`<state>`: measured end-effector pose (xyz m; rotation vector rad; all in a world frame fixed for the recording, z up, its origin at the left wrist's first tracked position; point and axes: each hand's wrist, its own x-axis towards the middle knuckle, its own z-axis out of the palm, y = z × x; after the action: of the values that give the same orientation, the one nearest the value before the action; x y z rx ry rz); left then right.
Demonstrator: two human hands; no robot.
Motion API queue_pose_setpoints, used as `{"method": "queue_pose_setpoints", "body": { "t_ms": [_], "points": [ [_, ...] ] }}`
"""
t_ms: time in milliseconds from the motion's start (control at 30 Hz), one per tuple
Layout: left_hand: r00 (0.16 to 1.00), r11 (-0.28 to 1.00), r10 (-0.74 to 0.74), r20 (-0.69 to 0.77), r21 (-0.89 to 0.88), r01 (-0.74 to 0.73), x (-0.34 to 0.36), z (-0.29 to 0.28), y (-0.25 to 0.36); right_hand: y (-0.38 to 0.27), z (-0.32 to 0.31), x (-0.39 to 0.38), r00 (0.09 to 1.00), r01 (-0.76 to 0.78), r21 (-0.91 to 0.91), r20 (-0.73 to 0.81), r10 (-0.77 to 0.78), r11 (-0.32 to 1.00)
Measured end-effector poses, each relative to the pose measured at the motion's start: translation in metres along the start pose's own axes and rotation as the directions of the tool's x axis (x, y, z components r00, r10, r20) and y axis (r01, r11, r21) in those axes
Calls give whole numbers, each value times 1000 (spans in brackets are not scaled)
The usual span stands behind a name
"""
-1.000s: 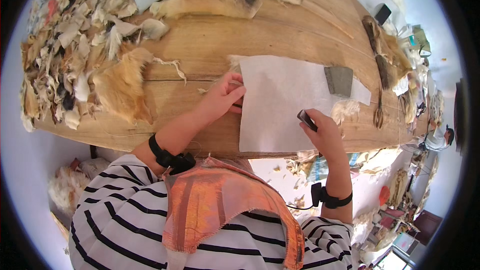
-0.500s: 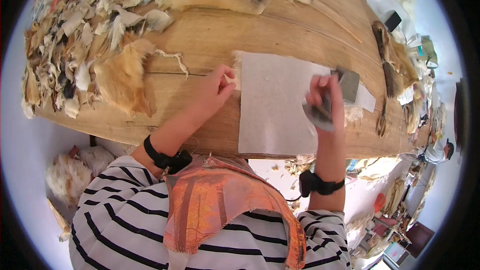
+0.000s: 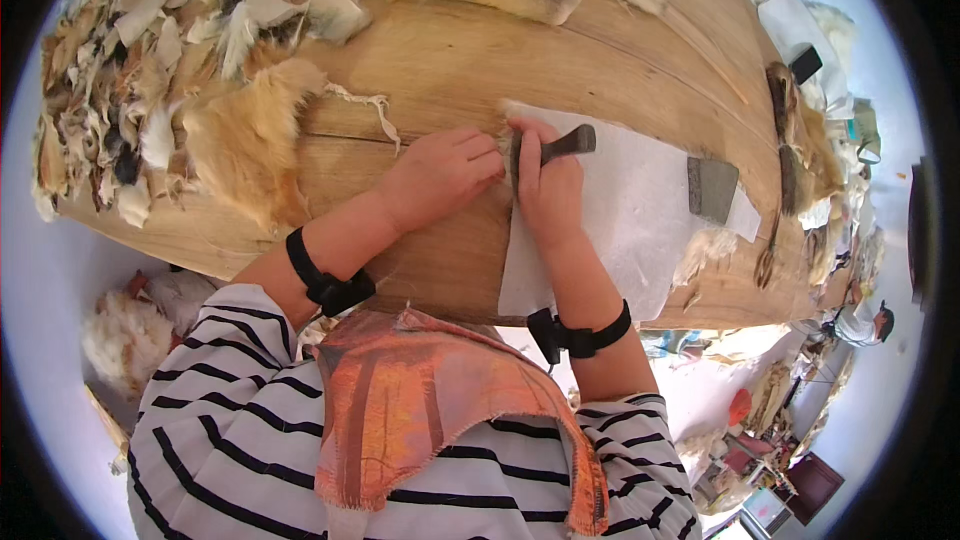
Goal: The recorder prepares and sews together leather and fur scraps using a knife and needle on a workshop table.
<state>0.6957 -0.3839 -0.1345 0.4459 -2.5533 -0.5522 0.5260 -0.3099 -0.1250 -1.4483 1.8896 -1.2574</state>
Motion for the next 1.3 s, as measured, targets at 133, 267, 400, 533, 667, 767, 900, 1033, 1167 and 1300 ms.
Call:
{"method": "queue_pose_setpoints", "body": {
  "t_ms": [133,267,400,533,667,767,900,1033,1167,1300],
  "points": [
    [982,952,-187,-15,-249,178,5,1,-2,-6,-5,-13,1000,-2,-122,23,5,993],
    [932,853,-363,-4,-405,331,9,1,-4,-12,-13,-21,997,56,-171,65,-45,984],
    [925,783,-379,30,-522,338,7,4,-9,-8,-5,0,997,5,-187,71,8,982],
    [863,450,-480,160,-799,398,4,4,-14,-4,6,19,1000,-3,-140,-2,3,990],
    [879,503,-458,130,-778,377,6,-4,-13,-8,8,25,991,120,-262,-20,-129,958],
    [856,317,-464,228,-859,401,8,-11,-13,-8,9,33,999,-46,-249,-5,46,967],
    [829,190,-534,167,-931,310,3,-8,-16,1,13,48,998,-60,-327,-34,52,943],
    [643,8,-754,133,-977,212,-5,-21,-14,2,18,58,988,-153,-303,-57,143,941],
    [955,-19,-183,235,-972,235,-7,-74,-21,-3,7,62,968,-247,-254,-18,251,935],
    [726,162,-300,619,-717,678,-16,-74,12,6,-38,41,971,-239,200,62,232,950]
  ]
}}
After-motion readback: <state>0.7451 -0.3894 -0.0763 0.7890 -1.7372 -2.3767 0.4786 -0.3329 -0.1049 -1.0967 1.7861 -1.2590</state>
